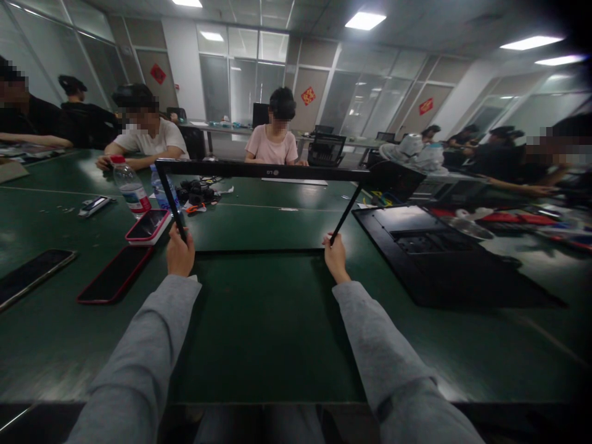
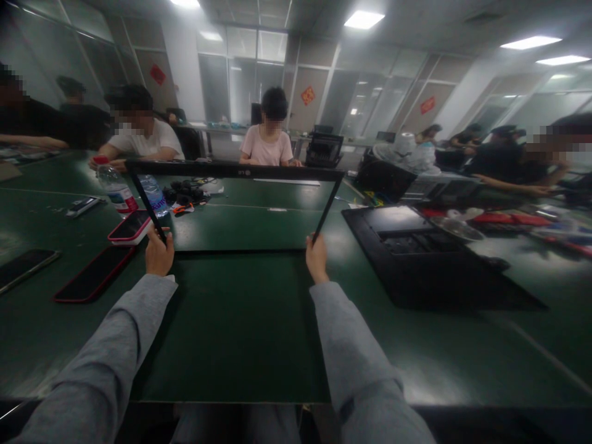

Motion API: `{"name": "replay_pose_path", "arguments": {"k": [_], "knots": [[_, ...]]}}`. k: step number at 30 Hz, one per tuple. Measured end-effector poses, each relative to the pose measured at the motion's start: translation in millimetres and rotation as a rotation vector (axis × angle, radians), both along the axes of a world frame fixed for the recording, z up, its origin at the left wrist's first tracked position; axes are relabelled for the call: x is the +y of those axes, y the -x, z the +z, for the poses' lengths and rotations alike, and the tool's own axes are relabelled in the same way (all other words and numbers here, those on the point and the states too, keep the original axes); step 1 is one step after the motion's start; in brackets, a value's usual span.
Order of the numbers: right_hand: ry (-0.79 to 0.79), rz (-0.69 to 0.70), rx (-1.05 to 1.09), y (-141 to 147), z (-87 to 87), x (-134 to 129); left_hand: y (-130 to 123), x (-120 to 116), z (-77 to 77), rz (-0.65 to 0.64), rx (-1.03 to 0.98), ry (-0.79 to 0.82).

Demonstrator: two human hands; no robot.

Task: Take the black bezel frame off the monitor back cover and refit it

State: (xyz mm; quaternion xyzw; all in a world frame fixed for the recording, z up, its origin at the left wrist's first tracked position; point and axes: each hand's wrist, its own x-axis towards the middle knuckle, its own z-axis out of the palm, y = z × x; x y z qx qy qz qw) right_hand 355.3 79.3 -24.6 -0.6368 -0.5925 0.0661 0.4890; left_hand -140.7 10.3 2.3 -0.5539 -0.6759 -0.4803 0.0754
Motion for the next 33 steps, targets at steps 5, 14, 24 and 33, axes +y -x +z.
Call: {"name": "replay_pose_path", "arguments": {"k": [5, 14, 24, 33], "knots": [[0.045, 0.01, -0.048, -2.9, -10.3, 8.9, 2.2, 4.9, -6.3, -0.02, 0.02, 0.031], [0.041, 0.019, -0.081, -3.0, -11.4, 9.5, 0.5, 0.9, -6.8, 0.007, 0.038, 0.183], [0.07, 0.036, -0.065, -2.4, -8.5, 6.7, 0.9, -0.8, -1.1, 0.008, 0.045, 0.242], [0.062, 0.022, -0.028, 3.8, 3.6, -3.9, 2.4, -1.2, 1.3, 0.07, 0.15, 0.225]]}}
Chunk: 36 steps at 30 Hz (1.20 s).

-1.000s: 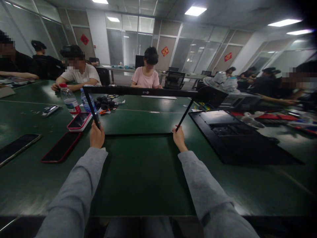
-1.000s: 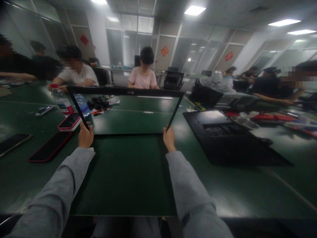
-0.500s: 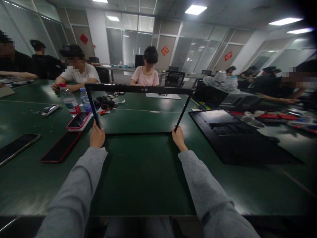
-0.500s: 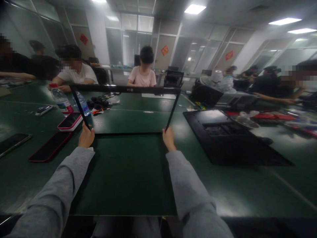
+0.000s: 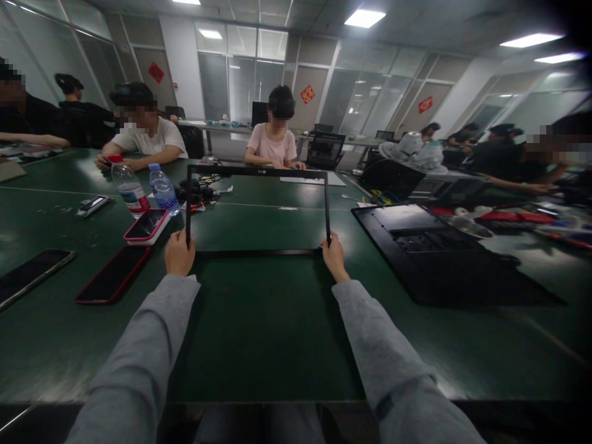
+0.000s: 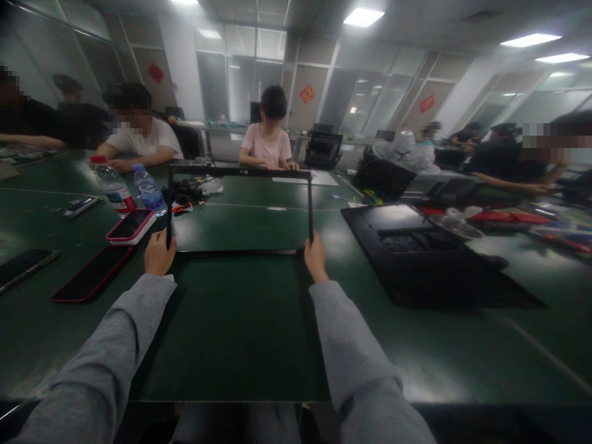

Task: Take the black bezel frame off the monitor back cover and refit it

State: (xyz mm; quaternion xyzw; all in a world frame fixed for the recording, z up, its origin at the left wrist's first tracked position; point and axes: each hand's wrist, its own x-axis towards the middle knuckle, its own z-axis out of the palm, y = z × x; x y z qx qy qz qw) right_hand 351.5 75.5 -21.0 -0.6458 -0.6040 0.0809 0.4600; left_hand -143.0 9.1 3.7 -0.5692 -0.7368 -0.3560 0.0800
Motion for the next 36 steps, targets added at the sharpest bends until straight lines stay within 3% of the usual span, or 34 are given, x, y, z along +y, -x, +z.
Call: {"name": "replay_pose_path", "arguments": {"k": [10, 18, 36], "knots": [[0.037, -0.008, 0.027, -6.6, -4.6, 7.2, 11.8, 6.0, -12.0, -0.009, 0.074, 0.114], [0.024, -0.06, -0.163, -9.1, -8.7, 11.3, 11.5, 5.7, -11.4, -0.018, 0.065, 0.182], [0.042, -0.057, -0.231, -10.9, -16.6, 7.5, 6.6, 0.9, -8.1, 0.034, 0.036, 0.202]]}}
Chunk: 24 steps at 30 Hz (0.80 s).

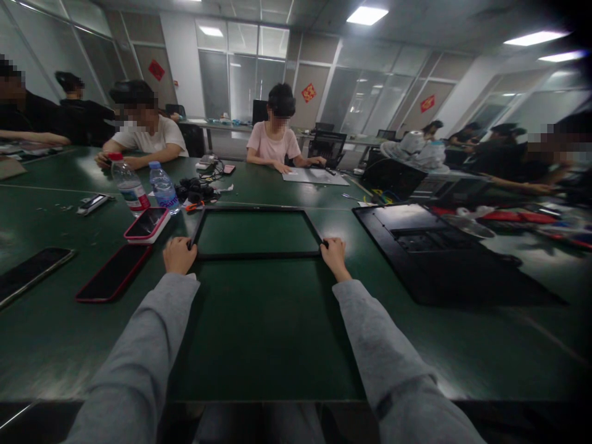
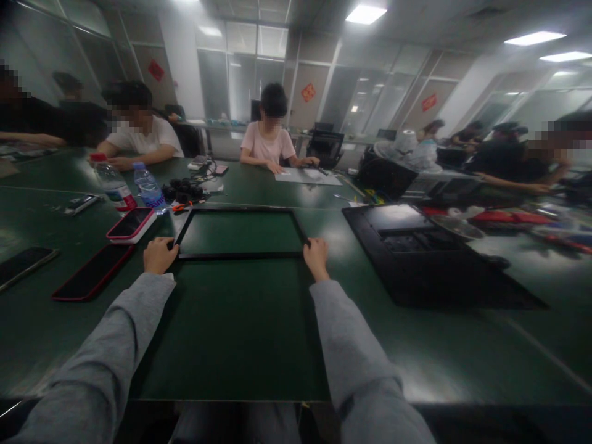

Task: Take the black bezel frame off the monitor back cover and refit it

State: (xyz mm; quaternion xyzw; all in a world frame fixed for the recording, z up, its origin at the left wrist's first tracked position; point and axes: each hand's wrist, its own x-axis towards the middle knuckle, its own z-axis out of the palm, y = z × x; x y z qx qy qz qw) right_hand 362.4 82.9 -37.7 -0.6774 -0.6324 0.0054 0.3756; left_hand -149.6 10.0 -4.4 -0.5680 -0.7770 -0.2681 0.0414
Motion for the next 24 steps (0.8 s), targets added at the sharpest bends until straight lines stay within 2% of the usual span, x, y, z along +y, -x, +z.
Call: {"name": "replay_pose_path", "arguments": {"k": [9, 16, 24], "knots": [[0.001, -0.009, -0.011, -0.9, -3.5, 3.2, 2.2, 2.2, -1.5, -0.022, -0.011, 0.001], [0.009, -0.013, -0.035, 0.4, -5.1, 4.3, -2.0, -1.1, 3.5, -0.031, -0.006, 0.0], [0.035, -0.023, -0.049, 3.2, 1.2, -0.2, -3.6, -2.8, 7.4, -0.02, 0.017, 0.032]]}}
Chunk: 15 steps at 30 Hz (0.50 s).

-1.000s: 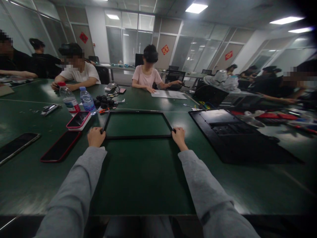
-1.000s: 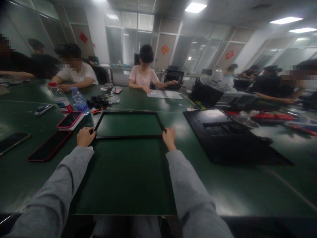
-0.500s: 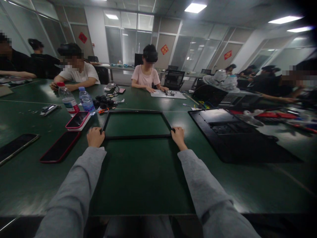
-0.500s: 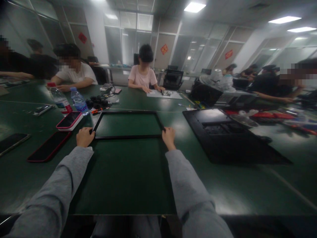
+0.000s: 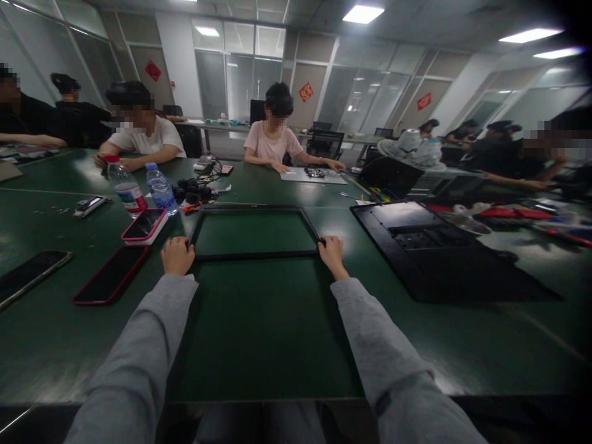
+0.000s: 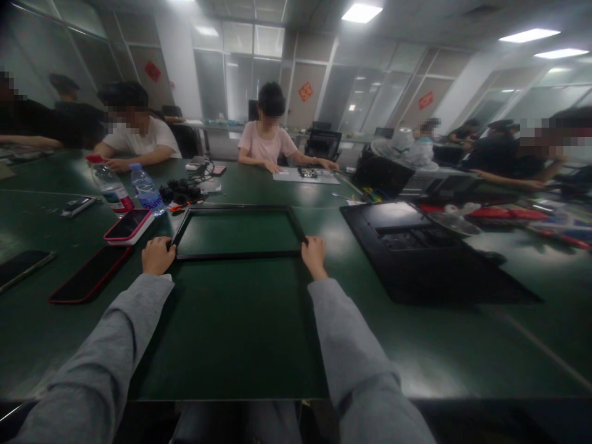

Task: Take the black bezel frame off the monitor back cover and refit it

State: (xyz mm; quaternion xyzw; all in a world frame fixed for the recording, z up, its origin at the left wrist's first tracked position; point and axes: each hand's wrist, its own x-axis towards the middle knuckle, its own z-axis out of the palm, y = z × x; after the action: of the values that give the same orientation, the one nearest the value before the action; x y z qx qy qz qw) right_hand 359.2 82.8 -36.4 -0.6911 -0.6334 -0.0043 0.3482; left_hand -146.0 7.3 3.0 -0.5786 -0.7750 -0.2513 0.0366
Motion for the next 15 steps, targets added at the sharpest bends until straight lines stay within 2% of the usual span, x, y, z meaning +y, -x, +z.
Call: {"name": "replay_pose_path", "arguments": {"k": [5, 15], "knots": [[0.038, -0.006, -0.022, 2.5, 5.3, -2.5, 0.2, 0.0, 1.4, 0.033, 0.029, 0.081], [0.025, -0.016, -0.009, 3.0, 6.4, -2.9, 0.5, -0.3, 2.5, 0.048, 0.021, 0.106]]}}
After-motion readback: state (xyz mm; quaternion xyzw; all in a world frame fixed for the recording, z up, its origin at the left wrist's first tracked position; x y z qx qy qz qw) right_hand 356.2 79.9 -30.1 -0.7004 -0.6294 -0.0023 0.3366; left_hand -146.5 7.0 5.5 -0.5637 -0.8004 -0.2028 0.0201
